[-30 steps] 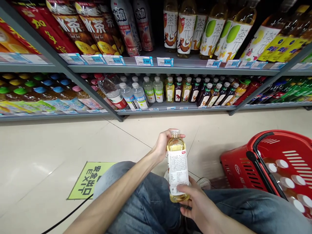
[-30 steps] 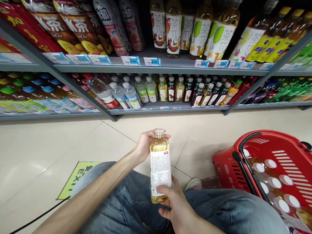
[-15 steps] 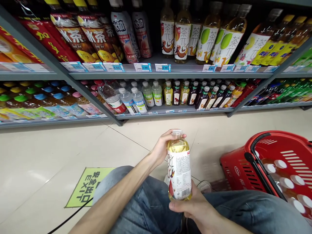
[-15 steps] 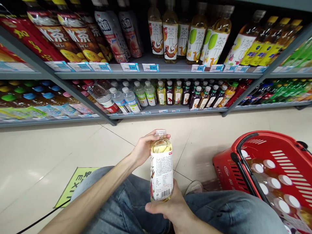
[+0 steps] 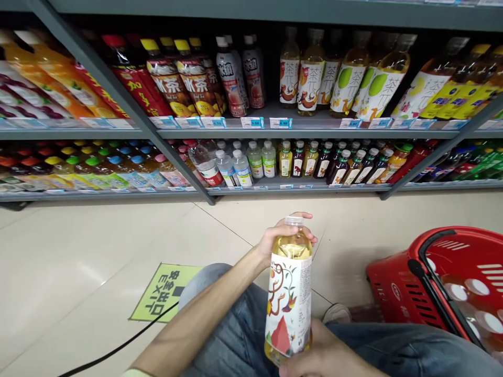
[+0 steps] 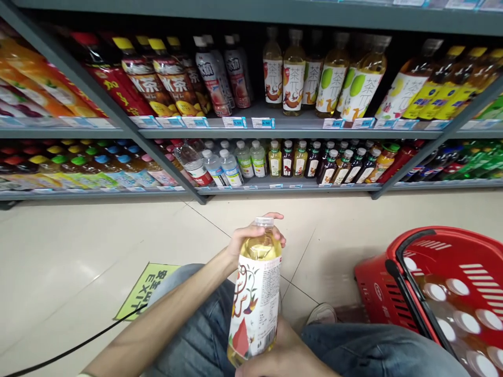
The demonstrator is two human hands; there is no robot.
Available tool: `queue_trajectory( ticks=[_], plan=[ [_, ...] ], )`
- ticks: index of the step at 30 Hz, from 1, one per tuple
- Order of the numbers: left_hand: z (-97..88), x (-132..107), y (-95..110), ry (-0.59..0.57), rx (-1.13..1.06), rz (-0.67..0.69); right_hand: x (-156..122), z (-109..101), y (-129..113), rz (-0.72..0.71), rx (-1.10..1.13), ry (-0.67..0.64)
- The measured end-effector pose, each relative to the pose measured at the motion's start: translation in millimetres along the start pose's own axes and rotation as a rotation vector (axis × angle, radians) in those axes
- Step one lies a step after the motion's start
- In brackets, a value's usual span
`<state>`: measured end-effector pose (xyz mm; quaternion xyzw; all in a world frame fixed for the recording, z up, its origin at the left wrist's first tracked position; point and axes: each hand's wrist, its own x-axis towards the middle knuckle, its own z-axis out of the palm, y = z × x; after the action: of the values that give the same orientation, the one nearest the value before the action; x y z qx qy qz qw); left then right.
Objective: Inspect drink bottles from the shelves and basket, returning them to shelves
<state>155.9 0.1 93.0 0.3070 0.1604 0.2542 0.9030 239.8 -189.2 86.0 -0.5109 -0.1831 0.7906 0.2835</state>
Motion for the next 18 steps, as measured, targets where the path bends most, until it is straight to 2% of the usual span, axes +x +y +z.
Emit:
queue_trajectory(
  ticks=[4,8,14,18],
  plan=[
    [-1.0,4.2,-7.3,0.048,0.111,0.026,11.1,-3.1,12.9,0.024,0.045,0.182],
    [-4.6,4.7,-13.3,0.042,0.207,0.035,17.0,-3.5,15.2,0.054,0.141,0.302],
    [2.1,0.3,-14.1,-0.04,0.27,0.014,23.2,-7.8,20.6,0.081,0.16,0.312],
    [2.4,-1.4,-14.3,-0.02,0.268,0.03,32.4,-15.0,30.1,0.059,0.071,0.295]
  ],
)
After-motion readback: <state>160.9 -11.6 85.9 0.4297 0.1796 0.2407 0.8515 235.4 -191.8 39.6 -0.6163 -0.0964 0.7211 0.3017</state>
